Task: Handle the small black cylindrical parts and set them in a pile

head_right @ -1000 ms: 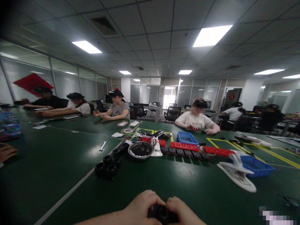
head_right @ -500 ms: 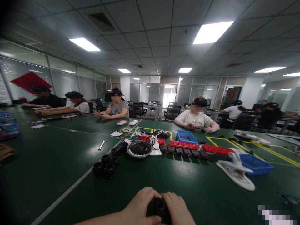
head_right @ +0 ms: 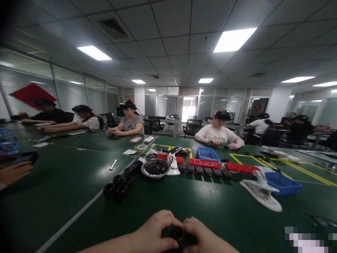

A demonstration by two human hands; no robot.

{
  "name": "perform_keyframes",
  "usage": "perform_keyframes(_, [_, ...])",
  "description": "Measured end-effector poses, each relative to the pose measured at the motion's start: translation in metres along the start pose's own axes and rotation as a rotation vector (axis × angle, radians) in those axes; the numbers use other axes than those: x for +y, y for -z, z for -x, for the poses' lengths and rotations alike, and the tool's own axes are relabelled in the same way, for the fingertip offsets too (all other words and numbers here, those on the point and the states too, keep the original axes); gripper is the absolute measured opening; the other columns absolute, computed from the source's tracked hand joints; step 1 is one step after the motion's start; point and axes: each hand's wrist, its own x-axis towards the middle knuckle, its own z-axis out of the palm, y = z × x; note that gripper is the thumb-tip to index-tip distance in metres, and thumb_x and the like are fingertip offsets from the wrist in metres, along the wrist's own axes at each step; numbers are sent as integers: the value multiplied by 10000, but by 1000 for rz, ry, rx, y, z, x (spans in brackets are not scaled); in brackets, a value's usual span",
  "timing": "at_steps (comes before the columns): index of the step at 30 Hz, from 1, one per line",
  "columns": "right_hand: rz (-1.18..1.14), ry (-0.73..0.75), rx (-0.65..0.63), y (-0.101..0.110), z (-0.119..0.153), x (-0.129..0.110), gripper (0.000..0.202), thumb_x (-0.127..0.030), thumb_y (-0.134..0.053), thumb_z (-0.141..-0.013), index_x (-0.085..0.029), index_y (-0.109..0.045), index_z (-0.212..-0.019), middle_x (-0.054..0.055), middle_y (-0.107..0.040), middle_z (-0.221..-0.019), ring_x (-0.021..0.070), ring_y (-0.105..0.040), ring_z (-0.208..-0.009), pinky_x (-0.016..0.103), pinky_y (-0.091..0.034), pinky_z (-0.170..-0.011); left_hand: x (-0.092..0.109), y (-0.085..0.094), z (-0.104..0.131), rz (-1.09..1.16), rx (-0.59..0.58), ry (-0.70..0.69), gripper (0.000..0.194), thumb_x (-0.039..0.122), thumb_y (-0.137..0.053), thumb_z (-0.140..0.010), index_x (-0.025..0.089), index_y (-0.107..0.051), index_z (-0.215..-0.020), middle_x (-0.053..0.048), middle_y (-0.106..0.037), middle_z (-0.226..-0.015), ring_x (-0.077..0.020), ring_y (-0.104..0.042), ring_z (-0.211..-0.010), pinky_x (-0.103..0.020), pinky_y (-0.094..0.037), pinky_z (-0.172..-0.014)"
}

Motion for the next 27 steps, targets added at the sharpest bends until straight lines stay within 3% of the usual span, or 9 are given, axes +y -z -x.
perform_keyframes(6, [151,-100,151,-17,-7,13,258,-215,-708,-561,-139,-645,-800,26,-558,-809,201,-515,-783,267,-378,-669,-2,2,2,22,-78,21,416,266,-750,-629,281,-603,-1018,29,-529,-847,-127,-514,-731,-193,-383,-636])
perform_keyframes(10, [334,-121,247,-28,-13,13,351,-360,-740,-546,-162,-632,-815,54,-613,-814,226,-522,-767,306,-366,-683,-1,-1,0,-14,-24,84,424,300,-754,-613,262,-601,-1006,24,-532,-827,-137,-515,-721,-208,-385,-633])
perform_keyframes(13, [444,-122,288,-32,-15,7,360,-373,-732,-557,-167,-632,-835,75,-642,-838,263,-536,-792,360,-363,-727,2,-2,0,-43,19,139,386,296,-744,-613,243,-605,-969,14,-539,-849,-150,-525,-743,-221,-394,-650])
perform_keyframes(17, [390,-74,255,-28,-12,3,476,-355,-731,-557,-169,-609,-977,108,-614,-980,302,-522,-899,400,-366,-794,6,-1,2,-62,33,132,379,293,-734,-622,224,-594,-967,-4,-547,-894,-174,-536,-807,-241,-404,-699])
perform_keyframes(20, [232,-21,173,-18,-6,1,505,-272,-714,-568,-219,-589,-1055,82,-590,-1031,273,-506,-955,360,-365,-843,6,1,2,-51,-5,103,397,300,-736,-632,230,-587,-994,-6,-552,-908,-176,-536,-832,-241,-406,-715])
perform_keyframes(24, [68,-19,57,-7,-2,-1,292,-149,-637,-596,-194,-646,-884,39,-587,-937,223,-508,-934,304,-379,-816,4,3,2,-14,-53,62,416,287,-740,-641,251,-578,-1022,9,-551,-906,-158,-531,-832,-226,-403,-733])
perform_keyframes(27, [75,-77,89,-10,-5,3,263,-167,-664,-565,-155,-637,-826,22,-572,-852,205,-522,-846,283,-396,-733,1,2,2,0,-67,49,422,295,-738,-644,261,-572,-1030,13,-548,-922,-159,-528,-853,-228,-398,-745])
